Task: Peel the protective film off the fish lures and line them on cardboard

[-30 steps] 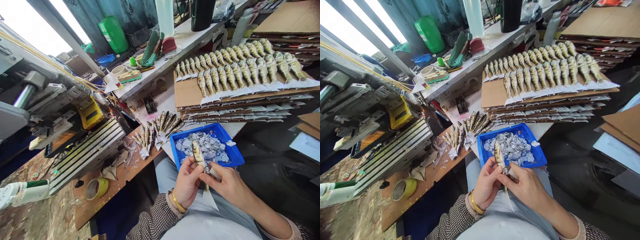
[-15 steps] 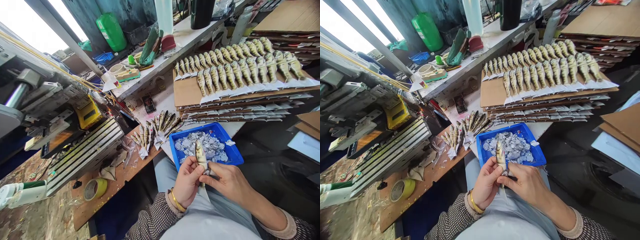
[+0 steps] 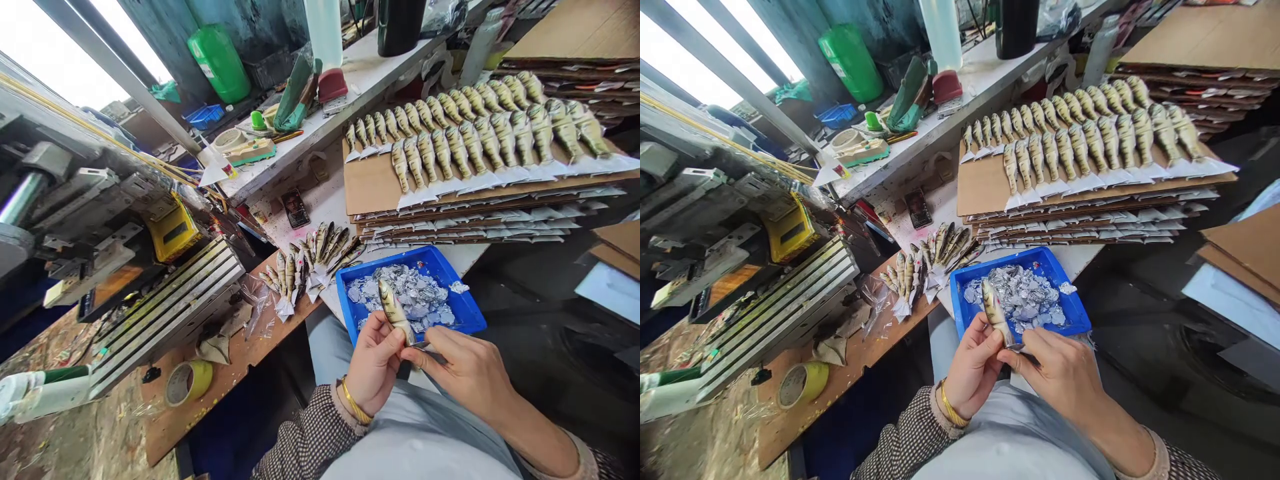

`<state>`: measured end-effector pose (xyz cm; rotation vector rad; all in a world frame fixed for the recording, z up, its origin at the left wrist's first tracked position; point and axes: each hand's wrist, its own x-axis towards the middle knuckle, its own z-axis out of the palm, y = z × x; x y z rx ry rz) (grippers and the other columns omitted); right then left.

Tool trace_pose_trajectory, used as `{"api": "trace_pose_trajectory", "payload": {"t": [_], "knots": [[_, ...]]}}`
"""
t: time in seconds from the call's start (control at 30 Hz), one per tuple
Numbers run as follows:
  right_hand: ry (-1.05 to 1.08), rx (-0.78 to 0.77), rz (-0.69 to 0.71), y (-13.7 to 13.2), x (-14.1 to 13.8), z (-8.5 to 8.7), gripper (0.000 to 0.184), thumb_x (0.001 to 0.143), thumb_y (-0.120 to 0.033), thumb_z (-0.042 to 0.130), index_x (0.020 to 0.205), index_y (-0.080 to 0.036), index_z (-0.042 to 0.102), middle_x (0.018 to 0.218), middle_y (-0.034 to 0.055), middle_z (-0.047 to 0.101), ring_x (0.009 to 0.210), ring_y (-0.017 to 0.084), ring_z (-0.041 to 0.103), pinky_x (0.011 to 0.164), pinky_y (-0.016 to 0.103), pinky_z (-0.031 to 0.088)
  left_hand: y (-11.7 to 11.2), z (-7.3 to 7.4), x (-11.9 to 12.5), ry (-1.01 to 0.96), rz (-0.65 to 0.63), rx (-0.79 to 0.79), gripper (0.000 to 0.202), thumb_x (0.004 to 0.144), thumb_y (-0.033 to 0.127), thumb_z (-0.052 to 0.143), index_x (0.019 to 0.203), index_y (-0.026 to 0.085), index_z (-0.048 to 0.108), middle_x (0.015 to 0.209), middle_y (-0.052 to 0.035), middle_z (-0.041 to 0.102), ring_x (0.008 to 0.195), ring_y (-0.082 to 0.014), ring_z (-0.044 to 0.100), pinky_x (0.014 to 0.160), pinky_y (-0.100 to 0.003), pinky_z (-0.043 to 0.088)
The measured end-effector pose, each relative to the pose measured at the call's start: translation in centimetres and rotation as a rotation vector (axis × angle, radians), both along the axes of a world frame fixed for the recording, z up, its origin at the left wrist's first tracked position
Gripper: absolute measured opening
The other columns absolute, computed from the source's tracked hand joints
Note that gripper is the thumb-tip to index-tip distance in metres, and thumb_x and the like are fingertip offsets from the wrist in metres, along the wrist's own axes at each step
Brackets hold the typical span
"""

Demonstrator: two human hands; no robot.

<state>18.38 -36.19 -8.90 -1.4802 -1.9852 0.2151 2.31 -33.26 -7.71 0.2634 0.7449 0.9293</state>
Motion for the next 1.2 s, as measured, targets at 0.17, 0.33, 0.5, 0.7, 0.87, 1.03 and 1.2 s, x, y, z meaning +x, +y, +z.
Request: {"api": "trace_pose_trajectory", "payload": {"t": [0.17,0.33,0.5,0.7,0.87,1.03,1.2], "knots": [[0.116,0.096,-0.038,-0.2,0.1,0.4,0.025,0.101,-0.045,0.063,0.094,-0.021,0.059,0.084,0.0041,0.067,0.075,0.019,0.066,0.071,0.03,0.049,0.1,-0.1,0.1,0.022,0.0,0.013,0.04,0.074,0.028,0.087,0.102,0.019,0.06,0.084,0.001,0.065,0.074,-0.0103,0.059,0.075,-0.025,0.046],[0.271,0.182,0.02,0.0,-1.0,0.8,0.015,0.097,-0.01,0.063,0.105,-0.022,0.057,0.102,0.0078,0.069,0.095,0.02,0.066,0.085,0.035,0.054,-0.1,-0.1,0.5,0.034,0.02,0.039,0.039,0.074,0.028,0.088,0.101,0.02,0.06,0.087,0.001,0.064,0.078,-0.0105,0.06,0.078,-0.025,0.047],[0.282,0.251,0.047,-0.2,-1.5,0.4,0.027,0.091,0.002,0.059,0.103,-0.022,0.058,0.093,0.0049,0.068,0.088,0.019,0.066,0.082,0.035,0.056,-0.2,0.4,0.9,0.06,0.052,0.09,0.034,0.077,0.026,0.085,0.098,0.018,0.06,0.083,0.0024,0.062,0.072,-0.0086,0.057,0.074,-0.024,0.048],[0.252,0.244,0.109,-0.5,-0.8,-0.5,0.028,0.089,0.004,0.055,0.102,-0.02,0.059,0.095,0.0073,0.066,0.092,0.021,0.064,0.081,0.036,0.057,-0.1,0.5,1.3,0.13,0.089,0.088,0.033,0.077,0.029,0.085,0.095,0.017,0.061,0.082,0.0019,0.062,0.071,-0.0086,0.056,0.07,-0.022,0.046],[0.228,0.241,0.14,0.0,-0.2,-0.8,0.027,0.089,0.004,0.051,0.101,-0.019,0.059,0.094,0.0081,0.064,0.09,0.021,0.063,0.079,0.036,0.057,-0.3,-0.1,2.3,0.101,0.127,0.015,0.035,0.077,0.027,0.086,0.101,0.018,0.061,0.086,0.0018,0.061,0.072,-0.0081,0.056,0.073,-0.023,0.048],[0.244,0.287,0.141,0.4,0.3,-0.5,0.03,0.087,0.007,0.048,0.099,-0.018,0.061,0.093,0.0081,0.064,0.089,0.021,0.064,0.079,0.036,0.058,0.5,0.1,3.2,0.075,0.148,-0.022,0.036,0.079,0.027,0.083,0.108,0.019,0.063,0.098,-0.0021,0.066,0.079,-0.0097,0.061,0.076,-0.024,0.05],[0.378,0.237,0.088,0.0,2.3,-0.9,0.023,0.091,-0.001,0.057,0.099,-0.022,0.062,0.093,0.0046,0.067,0.086,0.019,0.068,0.078,0.032,0.06,2.8,0.4,2.8,0.09,0.222,-0.023,0.036,0.078,0.027,0.084,0.106,0.02,0.063,0.095,-0.0009,0.067,0.081,-0.0105,0.064,0.077,-0.024,0.053]]}}
